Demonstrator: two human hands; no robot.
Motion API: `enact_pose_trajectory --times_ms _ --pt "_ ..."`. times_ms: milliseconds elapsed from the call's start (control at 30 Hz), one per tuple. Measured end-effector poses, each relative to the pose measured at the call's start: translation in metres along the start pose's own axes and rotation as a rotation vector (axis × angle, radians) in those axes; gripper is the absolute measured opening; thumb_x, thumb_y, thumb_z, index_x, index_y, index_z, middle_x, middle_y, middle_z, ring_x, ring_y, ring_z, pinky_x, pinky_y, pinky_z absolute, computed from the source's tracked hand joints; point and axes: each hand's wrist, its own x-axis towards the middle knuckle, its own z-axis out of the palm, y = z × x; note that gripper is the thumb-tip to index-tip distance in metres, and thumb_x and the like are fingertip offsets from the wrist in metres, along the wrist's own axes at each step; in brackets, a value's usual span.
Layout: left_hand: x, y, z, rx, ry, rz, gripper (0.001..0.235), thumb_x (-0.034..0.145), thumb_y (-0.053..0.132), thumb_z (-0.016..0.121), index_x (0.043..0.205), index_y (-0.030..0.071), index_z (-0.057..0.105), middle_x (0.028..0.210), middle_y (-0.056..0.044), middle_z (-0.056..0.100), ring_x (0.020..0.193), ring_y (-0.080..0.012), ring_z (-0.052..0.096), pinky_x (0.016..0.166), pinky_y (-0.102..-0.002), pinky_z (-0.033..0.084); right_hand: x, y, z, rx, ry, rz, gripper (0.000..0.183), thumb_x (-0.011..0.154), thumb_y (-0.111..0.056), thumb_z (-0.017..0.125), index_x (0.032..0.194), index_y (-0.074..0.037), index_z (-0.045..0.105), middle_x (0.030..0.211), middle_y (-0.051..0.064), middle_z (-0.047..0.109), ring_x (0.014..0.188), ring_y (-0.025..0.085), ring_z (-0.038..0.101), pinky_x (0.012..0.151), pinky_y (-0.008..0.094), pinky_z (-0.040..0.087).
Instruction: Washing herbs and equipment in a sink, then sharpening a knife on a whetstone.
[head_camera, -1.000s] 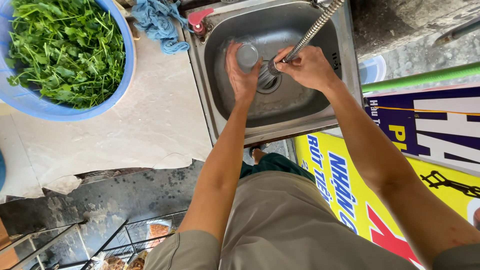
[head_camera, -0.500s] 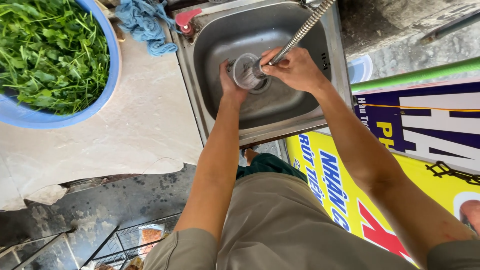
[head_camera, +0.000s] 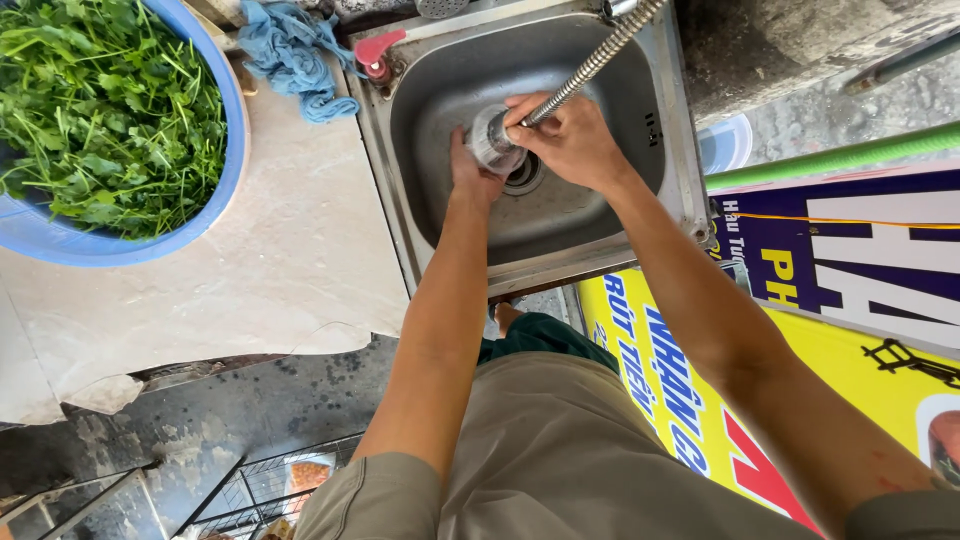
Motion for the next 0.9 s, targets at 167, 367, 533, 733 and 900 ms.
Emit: enact_pose_trajectory --times_ms 167,367,533,733,900 --pt "0.001 -0.013 0.006 0.3 0.102 0.226 0.055 0.092 0.046 0.067 0.132 0.009 0.06 0.125 -0.013 0.065 0.113 -0.0288 0.063 0.089 -0.044 0.054 -0.011 0.022 -0.003 -0.039 0.058 0.012 0.013 0.095 -0.015 0.076 0.107 -0.008 0.075 0.127 0.006 0.074 0.08 0.019 0.07 0.07 0.03 0.057" --pt "-0.106 0.005 0.041 1.119 0.169 1.303 0.071 0.076 0.011 0.093 0.137 0.01 0.056 0.134 -0.014 0.064 0.126 -0.0347 0.061 0.106 -0.047 0.049 -0.014 -0.006 -0.036 -0.523 0.001 0.336 0.015 0.101 -0.026 0.073 0.114 -0.021 0.077 0.103 0.005 0.079 0.084 0.019 0.071 0.073 0.039 0.055" --pt "-0.16 0.025 0.044 1.347 0.121 1.67 0.071 0.073 0.018 0.094 0.134 0.015 0.057 0.136 -0.017 0.057 0.125 -0.0402 0.054 0.101 -0.046 0.049 0.016 0.033 -0.08 -0.216 -0.313 0.005 0.051 0.075 -0.009 0.079 0.125 -0.014 0.072 0.147 0.011 0.046 0.093 0.016 0.071 0.086 0.034 0.057" --pt "-0.178 0.03 0.031 1.403 0.023 1.547 0.071 0.079 0.024 0.093 0.135 0.013 0.049 0.126 -0.008 0.064 0.117 -0.0335 0.065 0.097 -0.043 0.055 0.092 0.122 -0.107 -0.824 0.335 -0.338 0.018 0.095 -0.008 0.071 0.111 0.001 0.073 0.097 0.02 0.073 0.085 0.038 0.069 0.075 0.051 0.055" --pt "-0.189 0.017 0.027 1.583 0.078 1.46 0.074 0.074 0.023 0.091 0.133 0.013 0.049 0.125 -0.013 0.062 0.112 -0.0368 0.066 0.09 -0.043 0.057 0.123 0.119 -0.107 -0.943 0.281 -0.378 0.013 0.095 -0.009 0.062 0.096 -0.005 0.074 0.092 0.017 0.074 0.088 0.038 0.071 0.077 0.047 0.056"
